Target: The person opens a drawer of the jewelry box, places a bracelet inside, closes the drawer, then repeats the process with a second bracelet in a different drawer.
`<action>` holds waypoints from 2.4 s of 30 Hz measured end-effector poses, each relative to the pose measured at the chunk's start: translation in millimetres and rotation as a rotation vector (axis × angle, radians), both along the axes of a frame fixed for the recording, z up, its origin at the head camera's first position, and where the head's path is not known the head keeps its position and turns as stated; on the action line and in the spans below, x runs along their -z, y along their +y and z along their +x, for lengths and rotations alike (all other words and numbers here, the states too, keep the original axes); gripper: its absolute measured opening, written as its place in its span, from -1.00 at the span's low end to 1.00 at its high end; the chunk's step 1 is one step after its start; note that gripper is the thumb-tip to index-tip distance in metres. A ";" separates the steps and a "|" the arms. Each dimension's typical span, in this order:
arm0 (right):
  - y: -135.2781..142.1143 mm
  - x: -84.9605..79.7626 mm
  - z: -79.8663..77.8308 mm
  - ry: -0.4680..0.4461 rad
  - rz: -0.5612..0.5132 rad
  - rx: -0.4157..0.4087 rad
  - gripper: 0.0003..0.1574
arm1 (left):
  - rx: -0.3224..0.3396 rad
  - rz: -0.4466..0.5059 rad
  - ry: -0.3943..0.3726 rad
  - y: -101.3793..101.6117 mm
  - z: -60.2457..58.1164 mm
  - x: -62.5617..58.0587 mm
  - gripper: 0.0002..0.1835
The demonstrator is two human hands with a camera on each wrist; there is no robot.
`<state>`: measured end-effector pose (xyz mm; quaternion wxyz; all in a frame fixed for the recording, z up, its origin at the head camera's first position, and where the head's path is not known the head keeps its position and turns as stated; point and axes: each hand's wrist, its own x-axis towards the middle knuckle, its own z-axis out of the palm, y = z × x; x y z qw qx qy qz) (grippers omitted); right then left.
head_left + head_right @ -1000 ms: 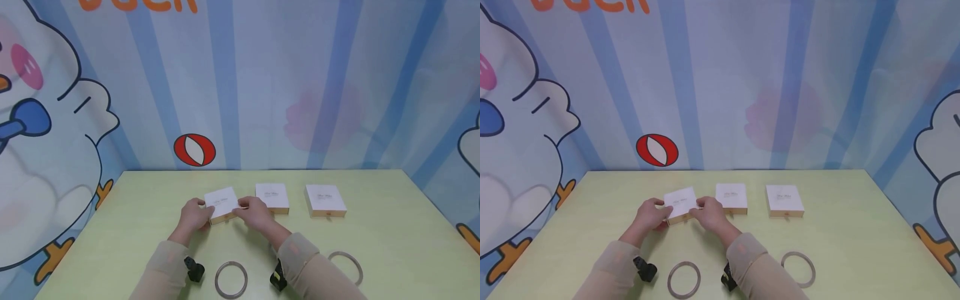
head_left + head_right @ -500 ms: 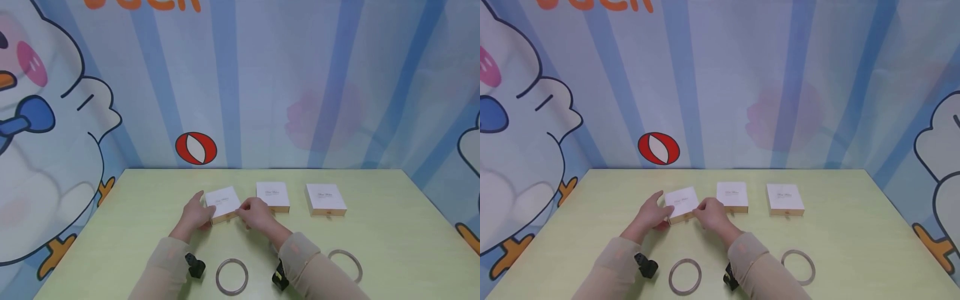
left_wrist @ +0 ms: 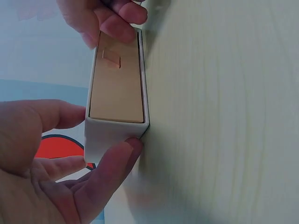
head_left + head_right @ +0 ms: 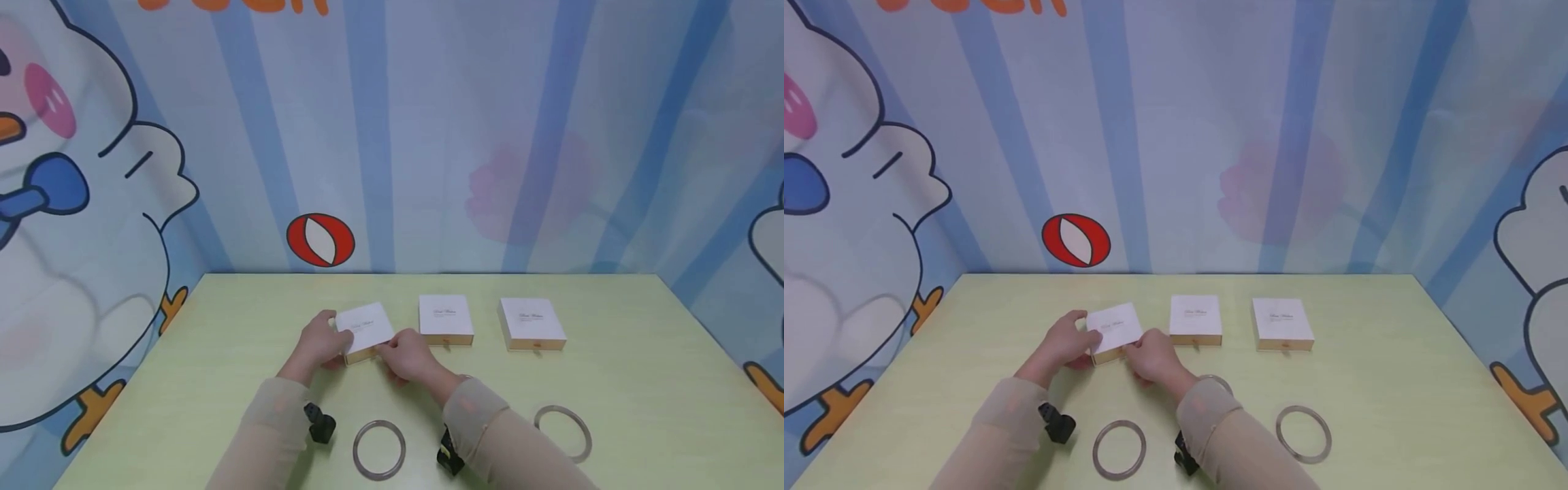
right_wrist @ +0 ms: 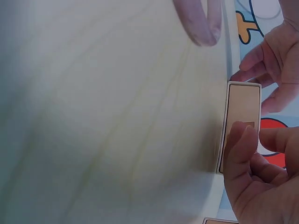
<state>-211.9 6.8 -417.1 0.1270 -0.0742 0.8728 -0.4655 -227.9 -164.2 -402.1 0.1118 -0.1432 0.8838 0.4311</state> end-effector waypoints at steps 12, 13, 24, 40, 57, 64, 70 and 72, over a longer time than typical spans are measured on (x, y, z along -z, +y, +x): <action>-7.1 2.2 0.3 -0.017 0.018 -0.009 -0.57 | 0.002 -0.056 0.009 5.7 -1.5 -1.6 -0.29; -7.6 2.0 0.2 -0.023 0.019 -0.008 -0.58 | -0.002 -0.058 0.008 6.2 -1.7 -1.9 -0.30; -13.3 7.6 -1.2 -0.042 0.026 0.014 -0.67 | 0.013 -0.068 -0.007 7.1 -3.8 -4.6 -0.34; -13.4 -1.4 -1.7 0.002 0.062 -0.024 -0.62 | -0.004 -0.083 0.001 6.4 -9.5 -4.5 -0.34; -10.0 1.1 5.1 0.000 0.074 -0.041 -0.59 | 0.002 -0.083 0.018 7.1 -7.5 3.4 -0.35; -8.8 1.1 8.5 0.002 0.067 -0.043 -0.58 | 0.001 -0.077 0.007 7.5 -7.8 5.2 -0.35; -8.2 2.3 10.1 0.009 0.043 -0.031 -0.57 | -0.003 -0.071 0.010 7.5 -7.9 4.0 -0.36; -8.0 2.5 9.9 -0.001 0.032 -0.022 -0.60 | -0.005 -0.072 0.012 7.8 -8.0 3.5 -0.36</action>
